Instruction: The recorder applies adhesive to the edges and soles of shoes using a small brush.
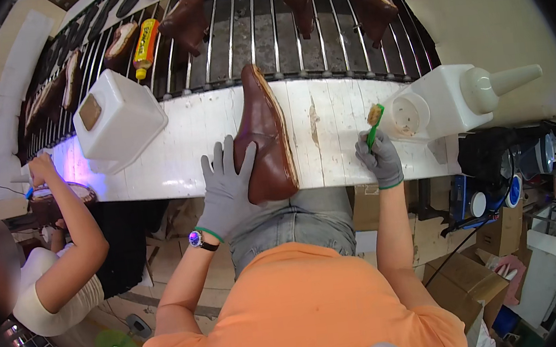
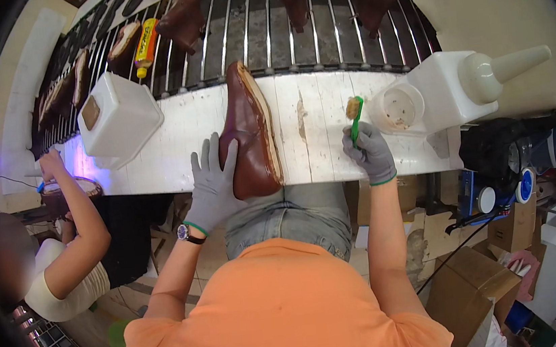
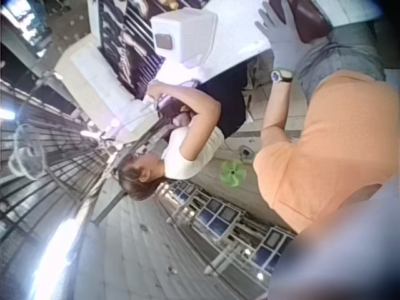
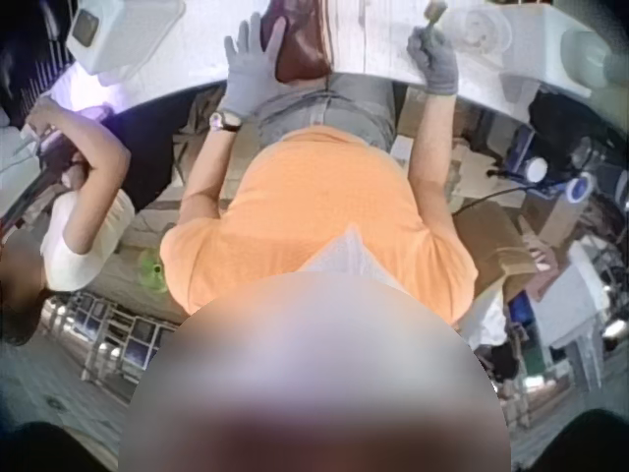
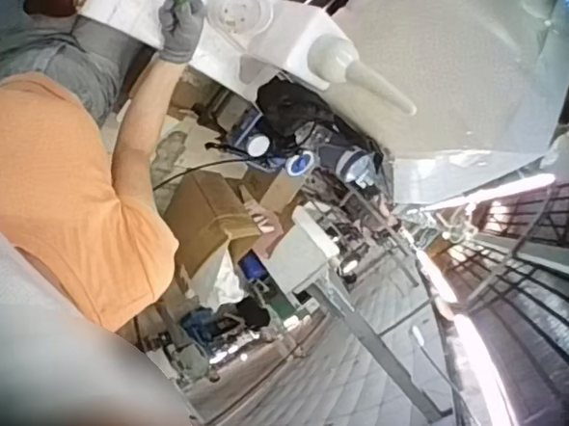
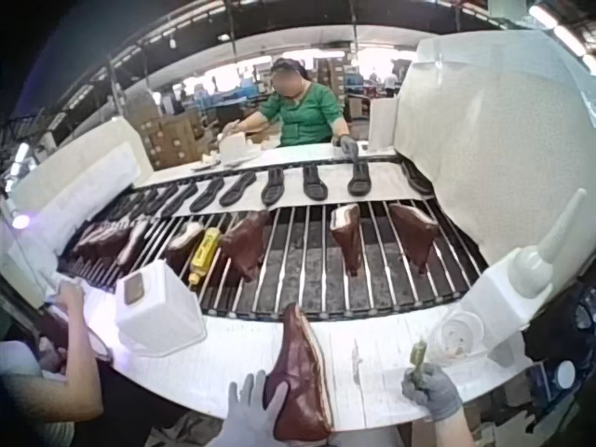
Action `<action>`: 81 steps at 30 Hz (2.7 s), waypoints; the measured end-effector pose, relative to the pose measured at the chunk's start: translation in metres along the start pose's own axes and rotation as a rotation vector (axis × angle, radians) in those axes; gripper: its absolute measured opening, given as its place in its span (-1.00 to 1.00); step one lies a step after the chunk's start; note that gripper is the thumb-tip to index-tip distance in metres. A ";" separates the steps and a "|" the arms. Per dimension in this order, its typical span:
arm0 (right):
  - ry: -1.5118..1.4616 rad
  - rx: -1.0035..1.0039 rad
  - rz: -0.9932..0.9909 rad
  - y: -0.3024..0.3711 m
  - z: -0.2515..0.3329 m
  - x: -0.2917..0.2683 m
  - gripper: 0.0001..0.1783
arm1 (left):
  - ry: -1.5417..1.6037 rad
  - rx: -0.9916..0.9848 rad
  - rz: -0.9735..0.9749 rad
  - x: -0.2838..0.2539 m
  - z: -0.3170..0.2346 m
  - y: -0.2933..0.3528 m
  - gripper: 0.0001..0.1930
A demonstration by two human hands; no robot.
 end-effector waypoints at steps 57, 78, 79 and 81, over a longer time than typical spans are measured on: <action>1.960 0.087 -0.850 -0.258 0.257 -0.007 -0.51 | 0.953 0.021 -0.496 0.005 0.119 -0.207 -0.69; 1.768 0.319 -1.054 0.070 0.154 0.080 -0.70 | 1.111 -0.055 -0.767 0.021 0.001 -0.035 -0.41; 1.814 0.371 -1.055 0.069 0.150 0.077 -0.71 | 0.978 -0.039 -0.748 0.024 0.000 -0.029 -0.40; 1.908 0.442 -1.056 0.063 0.146 0.075 -0.73 | 0.919 -0.070 -0.603 0.039 -0.005 -0.026 -0.41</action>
Point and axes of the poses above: each hand's wrist, its own y-axis away from the middle knuckle, its own x-axis out of the palm, z = x × y, the point moved 6 cm from there along -y, towards the middle knuckle, and after that the axes turned 11 degrees about z, right-handed, at the moved point
